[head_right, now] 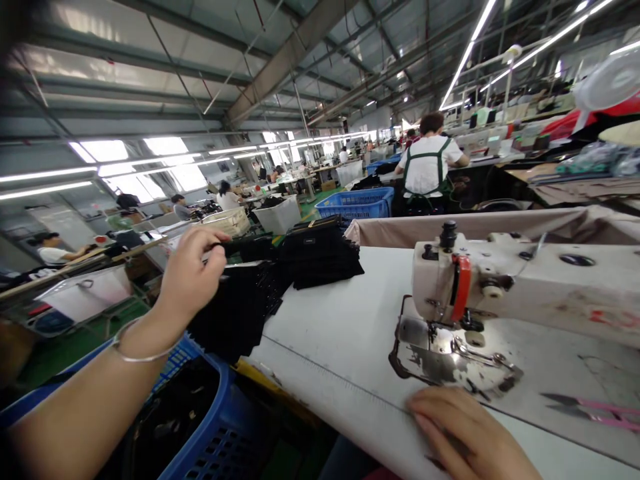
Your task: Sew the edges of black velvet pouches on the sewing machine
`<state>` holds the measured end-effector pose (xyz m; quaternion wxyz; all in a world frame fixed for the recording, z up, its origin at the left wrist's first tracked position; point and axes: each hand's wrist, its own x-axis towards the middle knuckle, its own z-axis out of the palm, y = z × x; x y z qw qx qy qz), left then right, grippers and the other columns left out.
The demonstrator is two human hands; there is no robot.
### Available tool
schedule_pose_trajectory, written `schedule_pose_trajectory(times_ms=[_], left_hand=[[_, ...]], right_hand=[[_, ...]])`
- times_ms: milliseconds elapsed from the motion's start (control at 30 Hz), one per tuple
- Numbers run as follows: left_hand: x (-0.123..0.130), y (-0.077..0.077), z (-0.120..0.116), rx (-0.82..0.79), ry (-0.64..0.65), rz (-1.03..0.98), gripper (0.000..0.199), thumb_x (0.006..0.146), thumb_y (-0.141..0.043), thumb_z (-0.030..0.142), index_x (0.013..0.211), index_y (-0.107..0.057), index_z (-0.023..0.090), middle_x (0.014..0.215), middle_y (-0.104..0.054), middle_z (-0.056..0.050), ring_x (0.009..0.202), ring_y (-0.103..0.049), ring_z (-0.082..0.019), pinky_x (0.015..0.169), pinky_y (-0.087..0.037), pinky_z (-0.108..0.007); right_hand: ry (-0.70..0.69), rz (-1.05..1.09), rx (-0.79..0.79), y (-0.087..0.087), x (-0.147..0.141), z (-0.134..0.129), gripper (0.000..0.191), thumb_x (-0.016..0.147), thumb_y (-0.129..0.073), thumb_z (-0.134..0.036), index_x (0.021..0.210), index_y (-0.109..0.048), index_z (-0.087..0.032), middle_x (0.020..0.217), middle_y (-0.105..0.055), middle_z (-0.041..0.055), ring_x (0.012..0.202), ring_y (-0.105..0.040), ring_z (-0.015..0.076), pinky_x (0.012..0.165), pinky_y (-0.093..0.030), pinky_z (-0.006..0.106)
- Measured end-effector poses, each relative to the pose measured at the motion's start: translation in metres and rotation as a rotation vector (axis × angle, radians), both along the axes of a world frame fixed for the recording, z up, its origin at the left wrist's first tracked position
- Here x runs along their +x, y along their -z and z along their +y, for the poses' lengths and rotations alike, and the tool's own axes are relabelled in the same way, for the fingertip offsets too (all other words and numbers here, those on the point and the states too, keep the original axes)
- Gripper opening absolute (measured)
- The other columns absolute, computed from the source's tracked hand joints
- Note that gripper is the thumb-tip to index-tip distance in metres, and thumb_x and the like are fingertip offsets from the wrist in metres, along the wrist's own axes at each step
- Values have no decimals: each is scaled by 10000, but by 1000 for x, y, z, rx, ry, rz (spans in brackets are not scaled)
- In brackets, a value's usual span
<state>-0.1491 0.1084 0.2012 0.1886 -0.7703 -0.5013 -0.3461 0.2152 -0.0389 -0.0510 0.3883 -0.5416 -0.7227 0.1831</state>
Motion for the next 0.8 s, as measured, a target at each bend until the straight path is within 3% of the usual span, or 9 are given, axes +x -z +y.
schedule_pose_trajectory(times_ms=[100, 200, 267, 300, 400, 467, 633, 733, 800], left_hand=[[58, 46, -49, -262, 310, 2, 136, 915, -407, 171, 872, -533, 202, 1082, -592, -78, 1037, -575, -231, 963, -462, -399], [94, 109, -95, -635, 668, 35, 107, 870, -475, 154, 917, -567, 181, 1035, -626, -100, 962, -599, -216, 887, -506, -351], [101, 141, -111, -748, 928, 38, 101, 889, -583, 285, 870, -597, 186, 1052, -660, -98, 990, -617, -222, 898, -506, -323], [101, 152, -113, -748, 949, 2, 131, 892, -601, 315, 911, -615, 186, 1106, -654, -108, 1050, -605, -235, 943, -488, -340], [101, 161, -103, -678, 736, -147, 402, 864, -662, 333, 1238, -572, 217, 1371, -528, -130, 1283, -469, -289, 1096, -369, -455], [105, 156, -94, -809, 626, -190, 646, 785, -754, 338, 1370, -492, 259, 1435, -486, -112, 1323, -435, -307, 1125, -325, -497], [126, 149, -97, -1486, 811, -486, 563, 687, -825, 276, 1212, -629, 225, 1127, -690, -48, 1057, -623, -258, 967, -463, -374], [129, 156, -106, -1579, 887, -744, 530, 694, -826, 388, 1147, -641, 183, 1075, -681, -58, 1037, -605, -259, 893, -466, -332], [129, 160, -109, -1619, 916, -825, 538, 732, -790, 460, 1159, -632, 172, 1046, -669, -65, 1002, -604, -247, 854, -461, -315]], right_hand=[[-78, 387, -315, -30, -47, 8, 383, 918, -531, -530, 1144, -708, -276, 1224, -658, 81, 1180, -589, 272, 1058, -451, 444], [-140, 921, -493, -44, -82, 17, 594, 959, -368, -608, 1239, -636, -159, 1116, -683, 137, 1041, -640, 284, 895, -530, 454], [-67, 940, -525, -44, -88, 17, 464, 891, -575, -496, 1135, -668, -113, 996, -702, 114, 953, -647, 273, 873, -519, 423], [-48, 921, -541, -44, -86, 15, 402, 863, -622, -428, 1102, -675, -109, 959, -704, 96, 925, -646, 264, 870, -511, 410], [-92, 843, -571, -51, -74, -2, 289, 865, -576, -300, 1080, -677, -136, 922, -703, 50, 899, -643, 241, 847, -508, 376], [-143, 715, -561, -66, -67, -16, 225, 864, -521, -225, 994, -695, -164, 893, -698, 22, 867, -638, 220, 827, -508, 350], [-150, 375, -411, -106, -57, -36, 214, 763, -509, -71, 832, -660, -206, 855, -669, -14, 834, -618, 177, 798, -491, 291], [39, 233, -276, -110, -46, -41, 49, 798, -609, -163, 797, -615, -211, 927, -642, 16, 912, -593, 196, 817, -469, 316], [124, 203, -206, -108, -39, -43, 104, 821, -650, -232, 739, -591, -207, 1116, -609, 35, 1073, -550, 215, 913, -434, 339]])
